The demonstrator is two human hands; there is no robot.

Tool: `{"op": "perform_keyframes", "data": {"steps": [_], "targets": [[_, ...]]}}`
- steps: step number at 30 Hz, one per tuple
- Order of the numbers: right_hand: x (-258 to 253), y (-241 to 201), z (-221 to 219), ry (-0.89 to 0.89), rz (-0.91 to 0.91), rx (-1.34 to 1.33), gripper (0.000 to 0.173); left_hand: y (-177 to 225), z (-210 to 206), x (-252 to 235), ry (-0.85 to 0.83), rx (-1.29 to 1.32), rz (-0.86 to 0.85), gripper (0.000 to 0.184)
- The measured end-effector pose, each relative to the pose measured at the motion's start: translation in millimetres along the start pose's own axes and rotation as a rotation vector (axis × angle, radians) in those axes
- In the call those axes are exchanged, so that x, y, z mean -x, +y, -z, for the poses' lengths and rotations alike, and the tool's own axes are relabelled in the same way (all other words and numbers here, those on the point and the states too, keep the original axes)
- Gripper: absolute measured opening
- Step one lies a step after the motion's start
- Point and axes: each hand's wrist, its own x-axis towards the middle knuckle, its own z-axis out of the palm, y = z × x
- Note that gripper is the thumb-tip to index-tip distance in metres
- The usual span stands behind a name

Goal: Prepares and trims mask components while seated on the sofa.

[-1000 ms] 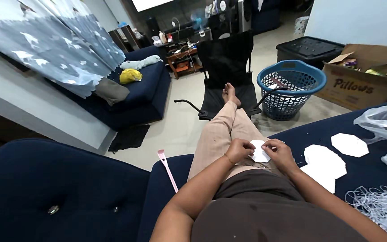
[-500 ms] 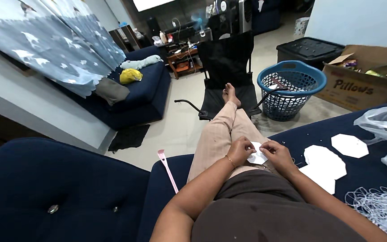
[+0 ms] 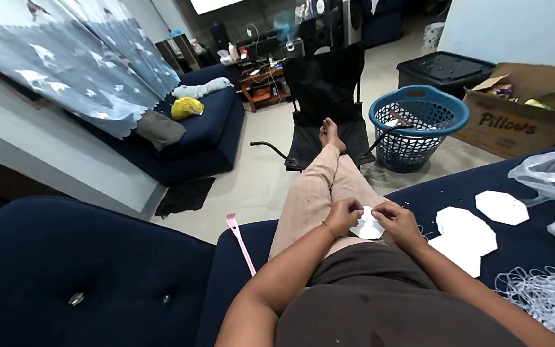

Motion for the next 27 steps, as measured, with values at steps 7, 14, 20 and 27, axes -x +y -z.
{"op": "perform_keyframes", "data": {"steps": [7, 14, 20, 27], "targets": [[0.7, 0.9, -1.4, 0.012, 0.015, -0.015, 0.014, -1.7, -0.6, -1.1, 0.011, 0.087, 0.014, 0.019], [1.2, -0.3, -2.5, 0.005, 0.04, -0.036, 0.014, -3.7, -0.3, -0.9, -0.002, 0.108, 0.016, 0.037], [1.4, -1.2, -2.7, -0.007, 0.051, -0.046, 0.016, 0.8, 1.5, 0.0, -0.062, -0.039, 0.095, 0.024], [2.6, -4.3, -1.6, -0.018, 0.035, -0.035, 0.016, -1.8, 5.4, 0.8, 0.032, -0.061, -0.06, 0.022]]}}
